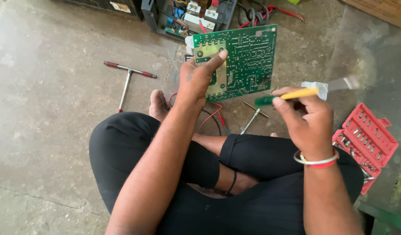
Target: The person sits on the floor and uses a screwdriver to remove screws from a heatsink attached to a circuit board. They detach the heatsink, flip the board over, and continue to unscrew components from the other side.
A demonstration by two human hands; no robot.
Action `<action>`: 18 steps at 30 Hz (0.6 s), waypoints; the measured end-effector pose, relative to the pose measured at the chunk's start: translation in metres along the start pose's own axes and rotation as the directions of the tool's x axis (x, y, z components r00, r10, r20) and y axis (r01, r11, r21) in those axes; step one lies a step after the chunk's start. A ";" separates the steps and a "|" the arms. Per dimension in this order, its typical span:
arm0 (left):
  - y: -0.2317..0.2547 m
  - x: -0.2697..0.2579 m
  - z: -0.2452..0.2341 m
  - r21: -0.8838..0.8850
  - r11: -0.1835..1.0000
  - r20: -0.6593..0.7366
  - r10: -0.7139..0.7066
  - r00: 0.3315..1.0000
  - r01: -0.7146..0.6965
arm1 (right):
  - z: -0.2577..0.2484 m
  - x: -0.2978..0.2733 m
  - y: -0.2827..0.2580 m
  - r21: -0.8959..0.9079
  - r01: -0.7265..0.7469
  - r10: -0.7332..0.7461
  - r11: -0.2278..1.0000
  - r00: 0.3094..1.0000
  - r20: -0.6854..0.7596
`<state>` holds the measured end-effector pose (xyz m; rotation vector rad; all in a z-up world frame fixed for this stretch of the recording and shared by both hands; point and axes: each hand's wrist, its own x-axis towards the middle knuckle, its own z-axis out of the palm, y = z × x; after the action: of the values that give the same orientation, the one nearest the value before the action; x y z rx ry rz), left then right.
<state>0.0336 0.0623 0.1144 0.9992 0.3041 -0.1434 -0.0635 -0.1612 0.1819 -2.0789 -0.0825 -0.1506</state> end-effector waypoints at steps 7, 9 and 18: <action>0.006 -0.004 0.001 0.010 0.985 -0.084 -0.171 0.982 0.172 | 0.019 -0.011 -0.026 0.510 -0.100 -0.043 0.854 0.964 0.261; 0.008 -0.009 0.006 -0.060 0.989 0.021 -0.135 0.991 0.136 | 0.031 -0.012 -0.022 0.614 -0.257 0.044 0.746 0.940 0.339; -0.012 -0.016 0.026 -0.081 0.985 0.174 -0.134 0.976 0.150 | 0.054 -0.009 0.010 0.201 -0.051 0.032 0.978 0.995 0.097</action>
<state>0.0207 0.0336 0.1232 0.8655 0.2260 -0.3392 -0.0672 -0.1190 0.1454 -1.8817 -0.1066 -0.0184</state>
